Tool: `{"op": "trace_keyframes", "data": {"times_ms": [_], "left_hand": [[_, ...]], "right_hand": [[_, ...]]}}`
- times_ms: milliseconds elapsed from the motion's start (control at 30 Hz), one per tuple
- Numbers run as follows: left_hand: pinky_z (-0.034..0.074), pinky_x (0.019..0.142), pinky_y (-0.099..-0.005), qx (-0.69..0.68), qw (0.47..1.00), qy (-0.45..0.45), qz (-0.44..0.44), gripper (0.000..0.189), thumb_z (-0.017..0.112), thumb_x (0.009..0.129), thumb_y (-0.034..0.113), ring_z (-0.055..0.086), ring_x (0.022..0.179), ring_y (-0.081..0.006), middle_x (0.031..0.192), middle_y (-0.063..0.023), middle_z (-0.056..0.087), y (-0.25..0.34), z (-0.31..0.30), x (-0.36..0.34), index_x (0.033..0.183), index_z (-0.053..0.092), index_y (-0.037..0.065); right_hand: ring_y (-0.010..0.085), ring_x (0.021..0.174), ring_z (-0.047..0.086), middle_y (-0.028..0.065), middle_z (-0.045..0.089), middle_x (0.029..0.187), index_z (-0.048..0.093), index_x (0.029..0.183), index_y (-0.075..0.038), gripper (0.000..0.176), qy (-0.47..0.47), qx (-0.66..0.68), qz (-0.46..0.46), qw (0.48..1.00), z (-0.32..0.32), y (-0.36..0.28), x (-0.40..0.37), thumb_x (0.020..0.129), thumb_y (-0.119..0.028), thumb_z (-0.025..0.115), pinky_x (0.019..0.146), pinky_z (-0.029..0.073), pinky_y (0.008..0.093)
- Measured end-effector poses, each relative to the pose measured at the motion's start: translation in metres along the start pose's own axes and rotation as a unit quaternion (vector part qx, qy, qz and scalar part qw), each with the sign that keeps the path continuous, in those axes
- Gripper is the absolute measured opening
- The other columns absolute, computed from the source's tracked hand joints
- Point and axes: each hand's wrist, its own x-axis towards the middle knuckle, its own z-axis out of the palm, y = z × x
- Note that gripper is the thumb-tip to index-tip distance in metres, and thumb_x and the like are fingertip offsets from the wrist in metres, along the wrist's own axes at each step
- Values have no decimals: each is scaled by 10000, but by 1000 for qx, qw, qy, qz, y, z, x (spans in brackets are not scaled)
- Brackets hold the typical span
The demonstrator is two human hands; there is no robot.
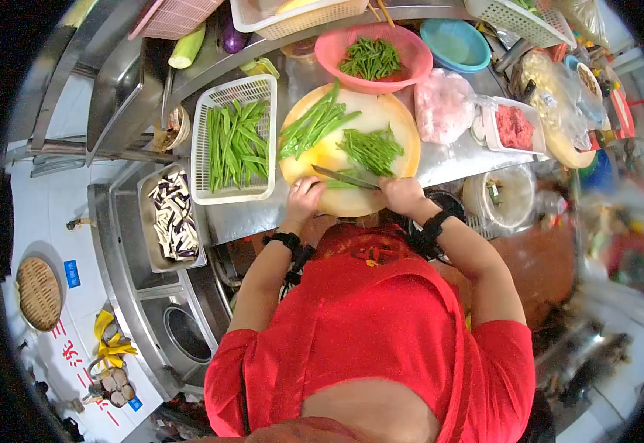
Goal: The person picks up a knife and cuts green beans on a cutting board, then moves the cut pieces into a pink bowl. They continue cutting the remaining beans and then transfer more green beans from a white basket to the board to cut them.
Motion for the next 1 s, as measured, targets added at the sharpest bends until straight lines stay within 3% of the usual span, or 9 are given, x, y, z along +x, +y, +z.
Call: {"op": "trace_keyframes", "data": {"times_ms": [167,333,533,633,833,1000], "left_hand": [[458,761,-368,24,998,61,-20,152,636,726,101,551,886,-267,944,-47,565,-4,-1,-12,877,642,125],[455,757,-364,21,998,25,-47,142,621,722,76,550,878,-268,939,-50,564,-8,4,-21,857,635,117],[454,751,-362,-6,998,40,-49,140,592,723,32,548,860,-271,926,-57,565,-4,3,-14,841,627,98],[456,747,-362,-11,998,45,-48,141,588,722,24,547,855,-273,925,-59,566,-1,2,-14,840,626,91],[461,749,-367,-11,998,45,-38,141,596,716,30,547,868,-275,935,-64,567,0,5,-15,842,630,84],[462,752,-369,-24,998,49,-42,141,604,713,39,547,884,-284,936,-71,566,5,16,-13,844,632,82]], "right_hand": [[308,564,627,135,628,641,548,834,-58,268,-13,46,2,999,-27,-1,-5,879,-316,486,511,503,418],[323,574,624,152,615,625,551,868,-53,329,0,55,12,998,8,-6,3,863,-379,505,521,495,436],[317,592,632,138,633,655,555,841,-58,298,-19,59,9,998,-27,-2,-5,862,-350,501,528,501,437],[313,557,623,141,618,620,550,856,-59,298,0,50,12,999,7,-7,-3,852,-356,519,506,499,430],[319,536,616,147,606,594,543,862,-52,308,28,45,0,999,-9,-9,-3,846,-359,532,496,497,430],[290,549,632,139,626,622,554,866,-38,314,-8,34,7,999,-3,-11,-9,869,-347,501,496,505,401]]}}
